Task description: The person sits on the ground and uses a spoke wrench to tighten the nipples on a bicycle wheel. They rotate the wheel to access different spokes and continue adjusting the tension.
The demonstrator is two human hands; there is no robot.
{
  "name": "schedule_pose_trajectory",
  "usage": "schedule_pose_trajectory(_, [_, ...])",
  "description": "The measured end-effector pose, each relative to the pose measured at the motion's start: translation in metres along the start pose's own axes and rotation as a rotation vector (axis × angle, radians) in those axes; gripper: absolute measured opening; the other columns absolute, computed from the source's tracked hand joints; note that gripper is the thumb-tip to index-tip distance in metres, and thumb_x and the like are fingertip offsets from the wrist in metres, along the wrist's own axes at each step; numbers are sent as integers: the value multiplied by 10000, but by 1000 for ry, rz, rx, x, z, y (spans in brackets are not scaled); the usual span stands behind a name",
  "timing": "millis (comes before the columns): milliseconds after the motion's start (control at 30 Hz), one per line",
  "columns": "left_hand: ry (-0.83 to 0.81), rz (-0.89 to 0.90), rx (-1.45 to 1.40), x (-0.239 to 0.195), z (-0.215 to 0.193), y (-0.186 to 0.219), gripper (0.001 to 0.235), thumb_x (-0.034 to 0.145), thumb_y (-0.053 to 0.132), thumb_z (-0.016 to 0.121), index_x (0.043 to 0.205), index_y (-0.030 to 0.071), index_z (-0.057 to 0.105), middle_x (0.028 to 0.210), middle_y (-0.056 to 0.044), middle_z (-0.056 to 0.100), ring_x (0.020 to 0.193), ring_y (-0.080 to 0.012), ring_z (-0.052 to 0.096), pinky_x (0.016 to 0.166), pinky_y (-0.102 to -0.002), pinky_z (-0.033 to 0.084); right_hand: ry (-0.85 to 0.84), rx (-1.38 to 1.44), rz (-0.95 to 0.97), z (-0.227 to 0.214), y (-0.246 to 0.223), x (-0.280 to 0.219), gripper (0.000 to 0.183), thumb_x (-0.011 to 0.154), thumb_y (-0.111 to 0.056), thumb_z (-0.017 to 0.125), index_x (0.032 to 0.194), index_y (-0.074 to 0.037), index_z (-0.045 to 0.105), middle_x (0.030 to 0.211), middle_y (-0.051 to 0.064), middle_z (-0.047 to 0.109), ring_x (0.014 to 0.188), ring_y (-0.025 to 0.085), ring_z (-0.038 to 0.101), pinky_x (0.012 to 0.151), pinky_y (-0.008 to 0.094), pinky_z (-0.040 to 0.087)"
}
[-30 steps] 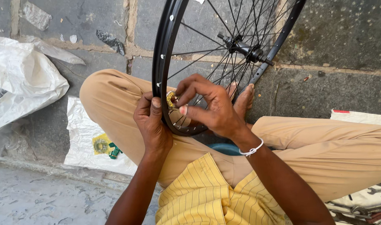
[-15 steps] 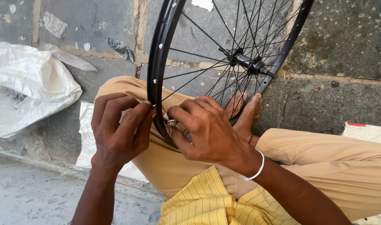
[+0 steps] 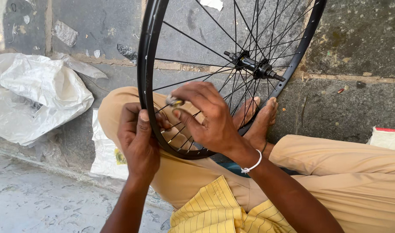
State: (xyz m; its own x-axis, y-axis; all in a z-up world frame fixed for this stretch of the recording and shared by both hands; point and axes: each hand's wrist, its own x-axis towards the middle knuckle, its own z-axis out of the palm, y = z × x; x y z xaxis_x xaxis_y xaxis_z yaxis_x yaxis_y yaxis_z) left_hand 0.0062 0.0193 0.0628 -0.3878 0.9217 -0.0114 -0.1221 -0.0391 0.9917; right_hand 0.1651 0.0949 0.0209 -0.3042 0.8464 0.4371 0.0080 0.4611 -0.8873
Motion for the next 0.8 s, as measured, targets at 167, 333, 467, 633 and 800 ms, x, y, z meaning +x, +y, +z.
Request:
schedule_pose_trajectory(167, [114, 57, -21, -3, 7, -19, 280, 1060, 294, 611, 1072, 18, 570, 1017, -74, 686, 911, -145, 688, 801, -273, 558, -288, 326, 37, -3, 1, 11, 518, 868, -188, 699, 1352, -25, 615, 1230, 111, 668, 1142, 259, 577, 953, 354, 535])
schedule_pose_trajectory(333, [203, 87, -69, -4, 1, -30, 283, 1125, 235, 654, 1044, -30, 596, 866, -78, 609, 830, -131, 572, 762, -264, 473, -173, 516, 147, 0, 1, 3, 241, 983, -188, 699, 1208, -100, 695, 1253, 80, 686, 1142, 234, 647, 937, 349, 565])
schedule_pose_trajectory(467, [93, 28, -42, 2, 6, -16, 336, 1013, 308, 635, 1132, -5, 652, 1039, -82, 708, 904, -131, 672, 806, -262, 545, -102, 135, 62, 14, -3, 6, 434, 948, -159, 709, 1341, -17, 591, 1223, 85, 666, 1123, 187, 663, 939, 314, 546])
schedule_pose_trajectory(633, [128, 79, -161, 1, 2, -28, 299, 1094, 285, 673, 1063, -5, 609, 1051, -107, 720, 828, -109, 613, 761, -251, 507, -204, 466, 185, 9, 2, 10, 409, 844, -2, 731, 1247, 6, 663, 1187, 90, 700, 1059, 158, 636, 931, 312, 515])
schedule_pose_trajectory(800, [83, 73, -134, -2, -11, -34, 350, 1079, 293, 696, 1179, -38, 646, 977, -66, 673, 864, -108, 623, 800, -261, 527, -146, 763, 235, 11, 8, -4, 216, 946, -33, 756, 1145, -18, 674, 1196, 60, 620, 1074, 102, 626, 926, 282, 552])
